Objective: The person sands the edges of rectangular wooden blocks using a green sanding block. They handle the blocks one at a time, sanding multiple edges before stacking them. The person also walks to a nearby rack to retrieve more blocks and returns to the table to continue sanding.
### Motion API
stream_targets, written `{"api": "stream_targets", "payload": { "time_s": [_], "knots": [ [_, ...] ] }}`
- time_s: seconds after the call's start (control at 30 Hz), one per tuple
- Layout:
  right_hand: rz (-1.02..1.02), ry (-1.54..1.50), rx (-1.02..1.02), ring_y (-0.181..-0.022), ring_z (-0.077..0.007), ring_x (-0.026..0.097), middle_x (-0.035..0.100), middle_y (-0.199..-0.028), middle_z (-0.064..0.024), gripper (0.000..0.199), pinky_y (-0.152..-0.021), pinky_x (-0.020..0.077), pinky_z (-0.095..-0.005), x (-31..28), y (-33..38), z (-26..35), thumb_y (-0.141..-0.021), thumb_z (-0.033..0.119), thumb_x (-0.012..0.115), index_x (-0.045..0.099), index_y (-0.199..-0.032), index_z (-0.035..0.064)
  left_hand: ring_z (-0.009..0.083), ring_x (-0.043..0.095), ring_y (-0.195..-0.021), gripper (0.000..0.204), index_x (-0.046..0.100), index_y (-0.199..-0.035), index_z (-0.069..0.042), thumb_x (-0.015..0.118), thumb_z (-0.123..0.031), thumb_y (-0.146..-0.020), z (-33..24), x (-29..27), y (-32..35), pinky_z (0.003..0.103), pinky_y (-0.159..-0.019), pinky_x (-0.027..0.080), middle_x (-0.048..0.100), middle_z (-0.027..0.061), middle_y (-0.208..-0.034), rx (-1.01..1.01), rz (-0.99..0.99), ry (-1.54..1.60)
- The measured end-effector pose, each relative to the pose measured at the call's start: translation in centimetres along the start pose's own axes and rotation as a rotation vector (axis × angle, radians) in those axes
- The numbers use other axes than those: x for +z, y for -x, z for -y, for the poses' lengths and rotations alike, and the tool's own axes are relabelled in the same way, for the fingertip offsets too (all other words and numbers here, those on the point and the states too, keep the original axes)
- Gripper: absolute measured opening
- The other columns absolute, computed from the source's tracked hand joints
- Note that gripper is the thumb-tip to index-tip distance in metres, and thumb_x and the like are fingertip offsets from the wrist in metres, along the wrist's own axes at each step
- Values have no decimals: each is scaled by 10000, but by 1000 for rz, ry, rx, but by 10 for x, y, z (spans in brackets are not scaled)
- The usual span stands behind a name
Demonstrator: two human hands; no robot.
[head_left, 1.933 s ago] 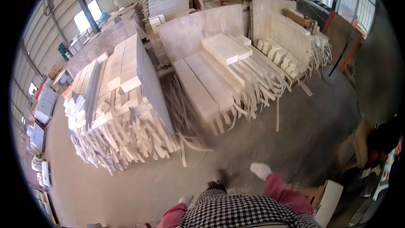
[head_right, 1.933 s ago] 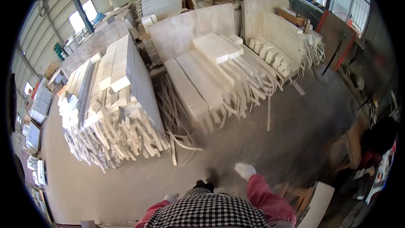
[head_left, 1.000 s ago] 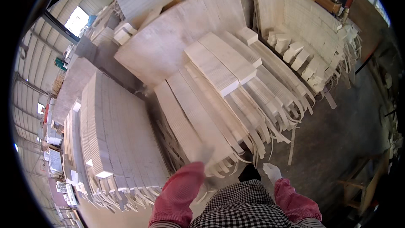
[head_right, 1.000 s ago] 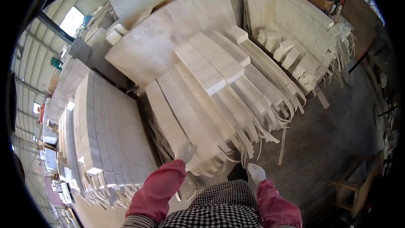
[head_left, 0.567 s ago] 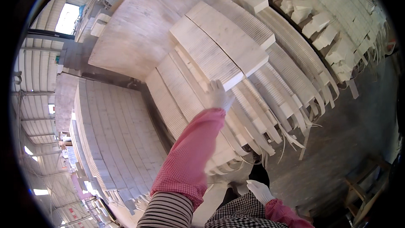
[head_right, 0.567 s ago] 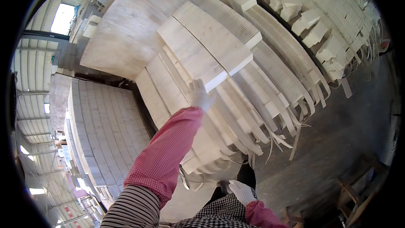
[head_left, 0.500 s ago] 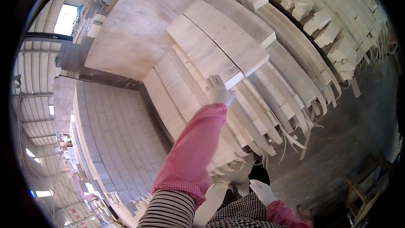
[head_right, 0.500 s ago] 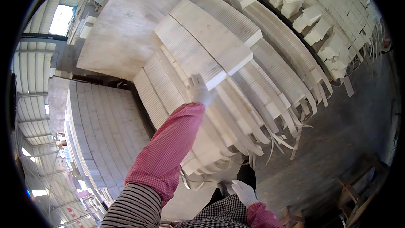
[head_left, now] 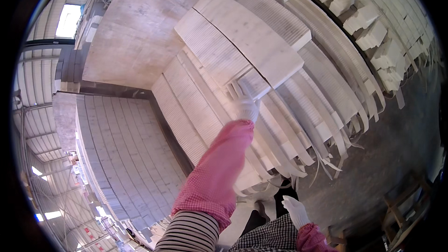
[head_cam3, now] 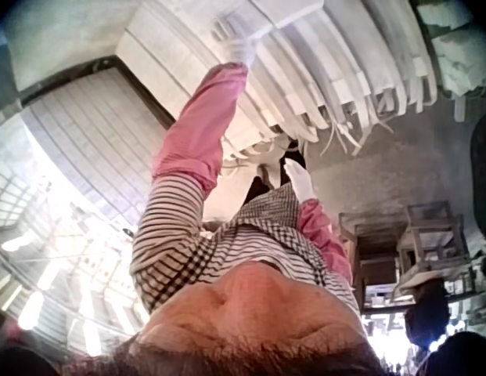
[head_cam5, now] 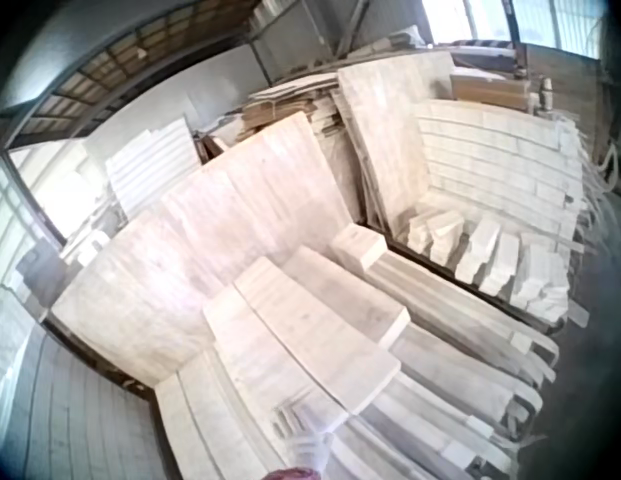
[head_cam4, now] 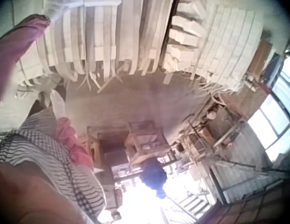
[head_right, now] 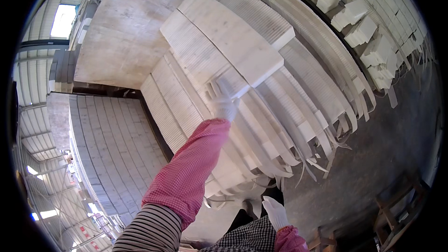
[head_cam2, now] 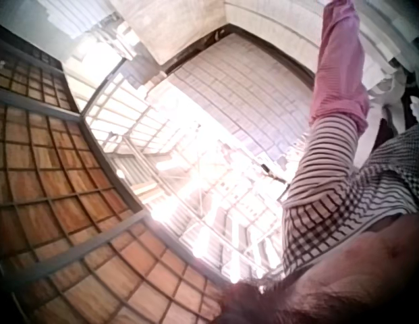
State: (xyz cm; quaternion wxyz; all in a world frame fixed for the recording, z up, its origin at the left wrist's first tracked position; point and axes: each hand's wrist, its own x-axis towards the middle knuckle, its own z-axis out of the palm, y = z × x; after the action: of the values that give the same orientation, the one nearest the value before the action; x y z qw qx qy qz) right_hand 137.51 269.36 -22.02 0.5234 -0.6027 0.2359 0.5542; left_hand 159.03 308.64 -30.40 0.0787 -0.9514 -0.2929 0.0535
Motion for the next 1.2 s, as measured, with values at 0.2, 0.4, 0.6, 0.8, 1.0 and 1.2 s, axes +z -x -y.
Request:
{"api": "stream_targets", "payload": {
  "time_s": [0.2,0.4,0.6,0.8,1.0,1.2],
  "knots": [
    [-43,-41,20,-1212,-202,633,686,-1313,-143,416,-1052,479,-309,-10,-5,18,-983,183,663,644,-1323,-56,408,436,-1334,1061,320,-1479,97,803,-501,-748,11,1,-1,527,-1118,342,457,262,-1425,51,-127,112],
    [-76,-7,78,-1111,-172,648,702,-1263,-126,425,-965,504,-299,-12,-6,16,-993,220,656,645,-1340,-26,340,554,-1173,923,425,-1340,16,843,-449,-660,19,-38,-30,467,-1023,418,561,190,-1274,99,184,138],
    [-53,67,2,-1016,-154,666,736,-1168,-114,432,-890,507,-287,-8,-20,6,-1008,274,642,651,-1352,12,357,596,-1124,859,449,-1261,-14,856,-430,-629,20,-37,-37,475,-1017,436,590,203,-1218,129,190,146],
    [-54,96,-147,-1152,-253,670,715,-1240,-161,379,-1013,509,-343,-17,-31,11,-967,178,672,677,-1292,-18,362,611,-1140,891,454,-1294,21,866,-419,-638,38,-28,-44,479,-1018,455,616,219,-1195,122,208,264],
    [-265,975,-767,-1037,-370,661,676,-1173,-213,416,-916,528,-436,-28,-82,167,-908,211,690,649,-1286,40,351,635,-1188,935,469,-1354,76,906,-326,-631,39,-104,8,446,-985,525,616,256,-1285,-4,487,886],
    [-406,1505,-1327,-1334,-385,476,483,-1471,-164,756,-1091,418,-517,27,-178,337,-778,153,757,465,-1470,70,250,686,-1048,718,555,-1326,71,825,-199,-719,64,-86,178,380,-914,560,699,162,-1148,-342,725,1662]
  ]
}}
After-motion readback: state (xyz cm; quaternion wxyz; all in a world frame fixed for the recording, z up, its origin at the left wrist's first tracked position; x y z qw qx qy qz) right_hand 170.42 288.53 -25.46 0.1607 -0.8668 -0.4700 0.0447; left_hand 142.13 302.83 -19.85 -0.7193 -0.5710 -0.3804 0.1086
